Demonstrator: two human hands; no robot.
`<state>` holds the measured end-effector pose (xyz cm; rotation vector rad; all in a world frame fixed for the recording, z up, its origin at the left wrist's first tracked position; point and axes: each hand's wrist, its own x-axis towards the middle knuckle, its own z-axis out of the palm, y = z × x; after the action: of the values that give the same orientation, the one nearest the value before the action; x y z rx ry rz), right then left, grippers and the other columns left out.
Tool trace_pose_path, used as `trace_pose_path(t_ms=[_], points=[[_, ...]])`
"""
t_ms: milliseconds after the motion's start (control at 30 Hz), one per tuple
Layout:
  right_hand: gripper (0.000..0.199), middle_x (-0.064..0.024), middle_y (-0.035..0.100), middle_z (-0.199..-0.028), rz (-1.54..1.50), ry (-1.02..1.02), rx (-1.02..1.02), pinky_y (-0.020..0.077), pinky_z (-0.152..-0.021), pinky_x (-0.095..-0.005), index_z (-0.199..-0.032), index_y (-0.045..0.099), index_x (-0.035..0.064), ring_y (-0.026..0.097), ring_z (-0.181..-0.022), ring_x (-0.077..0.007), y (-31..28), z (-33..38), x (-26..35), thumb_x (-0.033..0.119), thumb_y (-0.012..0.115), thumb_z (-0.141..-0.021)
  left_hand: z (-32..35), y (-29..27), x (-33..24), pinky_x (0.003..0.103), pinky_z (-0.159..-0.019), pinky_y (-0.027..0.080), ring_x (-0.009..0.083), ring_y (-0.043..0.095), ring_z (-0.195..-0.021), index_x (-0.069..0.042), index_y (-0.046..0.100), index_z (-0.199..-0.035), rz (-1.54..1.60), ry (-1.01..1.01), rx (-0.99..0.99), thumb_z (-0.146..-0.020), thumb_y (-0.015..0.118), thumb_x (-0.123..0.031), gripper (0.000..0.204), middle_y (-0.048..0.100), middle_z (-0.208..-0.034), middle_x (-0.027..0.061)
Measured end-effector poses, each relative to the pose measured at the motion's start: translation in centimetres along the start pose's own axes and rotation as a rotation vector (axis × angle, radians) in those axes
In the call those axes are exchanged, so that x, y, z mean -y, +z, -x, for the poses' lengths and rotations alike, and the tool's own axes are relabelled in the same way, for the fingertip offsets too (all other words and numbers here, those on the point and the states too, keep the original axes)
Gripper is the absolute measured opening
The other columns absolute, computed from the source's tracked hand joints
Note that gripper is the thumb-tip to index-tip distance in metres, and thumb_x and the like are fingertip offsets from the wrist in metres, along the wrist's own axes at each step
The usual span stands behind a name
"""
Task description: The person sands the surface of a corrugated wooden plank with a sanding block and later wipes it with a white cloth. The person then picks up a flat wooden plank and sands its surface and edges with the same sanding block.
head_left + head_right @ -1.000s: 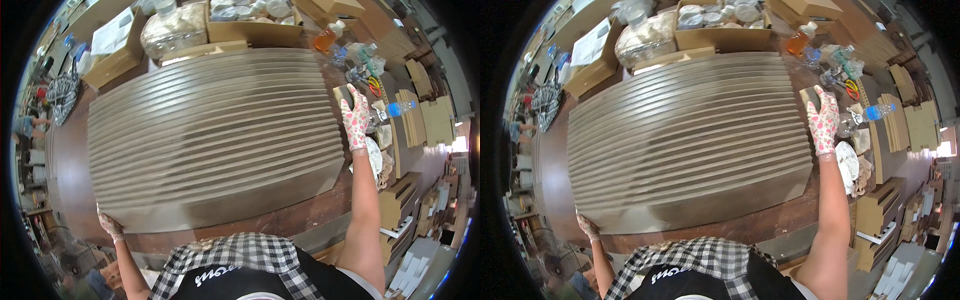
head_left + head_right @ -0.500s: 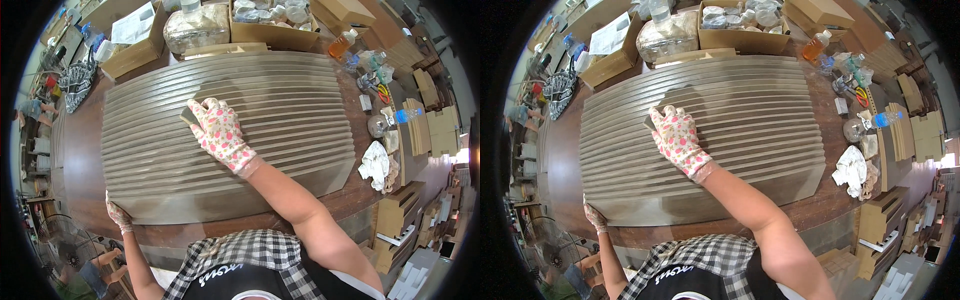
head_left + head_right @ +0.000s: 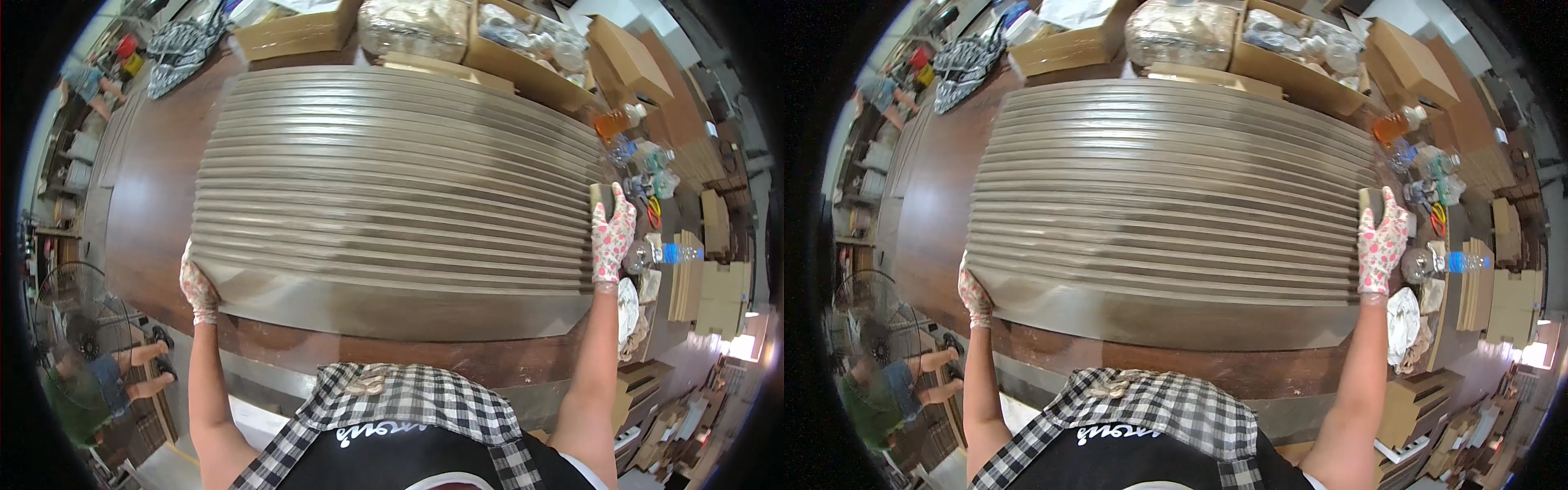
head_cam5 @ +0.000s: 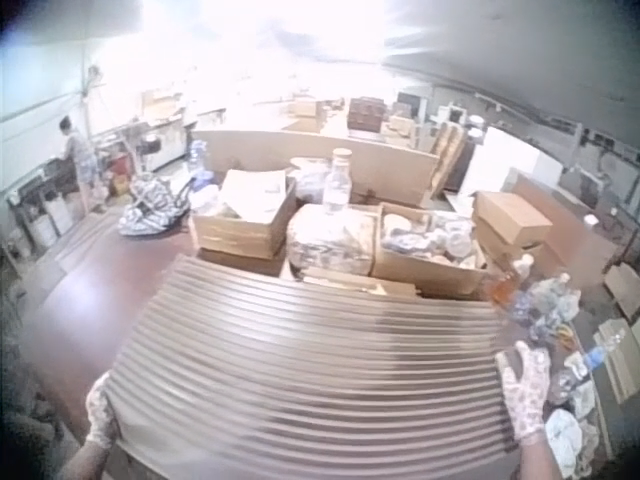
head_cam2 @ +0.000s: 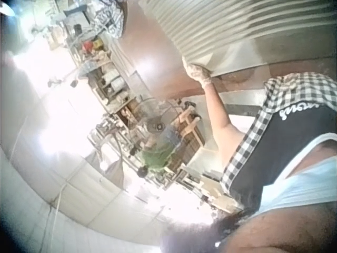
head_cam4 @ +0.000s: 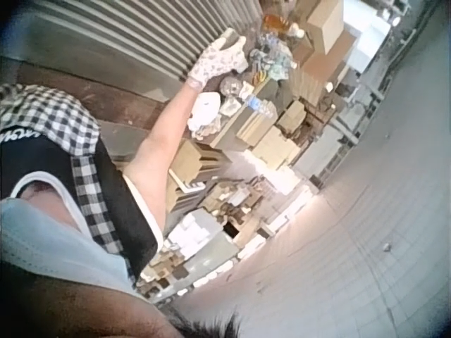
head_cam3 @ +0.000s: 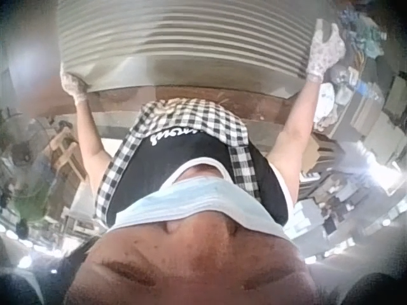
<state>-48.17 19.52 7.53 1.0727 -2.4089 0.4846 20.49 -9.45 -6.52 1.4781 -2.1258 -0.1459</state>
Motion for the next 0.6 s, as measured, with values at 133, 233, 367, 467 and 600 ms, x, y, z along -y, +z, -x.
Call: trace_pose_path(t_ms=[133,233,367,467,600], points=[[0.042,-0.0138,0.058,-0.1,-0.077,-0.031,0.084,0.0492,-0.08,-0.0419,-0.122,0.057,0.0092,0.059,-0.091,-0.029,1.8,1.5,10.2,0.03,0.065,-0.086,0.3,0.6,-1.8,0.042,-0.095,0.042,0.0365,0.055,-0.108,0.003,0.052,-0.124,0.21,-0.057,-0.024,-0.094,0.033,-0.02,0.042,0.058,-0.117,0.0205],[0.042,-0.0128,0.056,-0.095,-0.179,-0.095,0.115,0.0497,-0.073,-0.0409,-0.117,0.059,0.0077,0.057,-0.085,-0.0272,2.8,2.2,20.0,0.031,0.066,-0.083,0.4,0.1,-2.4,0.04,-0.097,0.04,0.0334,0.055,-0.113,0.002,0.051,-0.127,0.256,-0.016,-0.06,-0.097,0.032,-0.029,0.047,0.058,-0.121,0.0186],[0.049,-0.0175,0.056,-0.103,-0.277,-0.313,0.056,0.0506,-0.074,-0.0429,-0.122,0.055,0.0093,0.059,-0.088,-0.0311,4.8,3.5,32.4,0.033,0.067,-0.081,-0.3,0.0,-3.8,0.038,-0.096,0.041,0.0304,0.056,-0.113,0.002,0.052,-0.126,0.241,0.02,-0.075,-0.097,0.034,-0.032,0.048,0.059,-0.121,0.0173],[0.049,-0.0146,0.056,-0.104,-0.566,-0.344,0.216,0.0471,-0.082,-0.0427,-0.124,0.053,0.0106,0.055,-0.096,-0.0314,6.9,3.8,41.2,0.03,0.066,-0.081,-0.7,-0.1,-5.7,0.04,-0.096,0.041,0.0323,0.055,-0.112,0.003,0.05,-0.128,0.478,-0.091,-0.028,-0.098,0.033,-0.029,0.048,0.057,-0.122,0.0196],[0.042,-0.0141,0.055,-0.101,-0.616,-0.427,0.084,0.0465,-0.081,-0.0439,-0.117,0.057,0.0093,0.054,-0.095,-0.0308,4.9,3.6,41.7,0.022,0.067,-0.079,-0.8,-0.4,-6.5,0.037,-0.097,0.042,0.0293,0.057,-0.112,0.003,0.055,-0.123,0.599,-0.19,-0.038,-0.097,0.038,-0.025,0.041,0.06,-0.119,0.0173]])
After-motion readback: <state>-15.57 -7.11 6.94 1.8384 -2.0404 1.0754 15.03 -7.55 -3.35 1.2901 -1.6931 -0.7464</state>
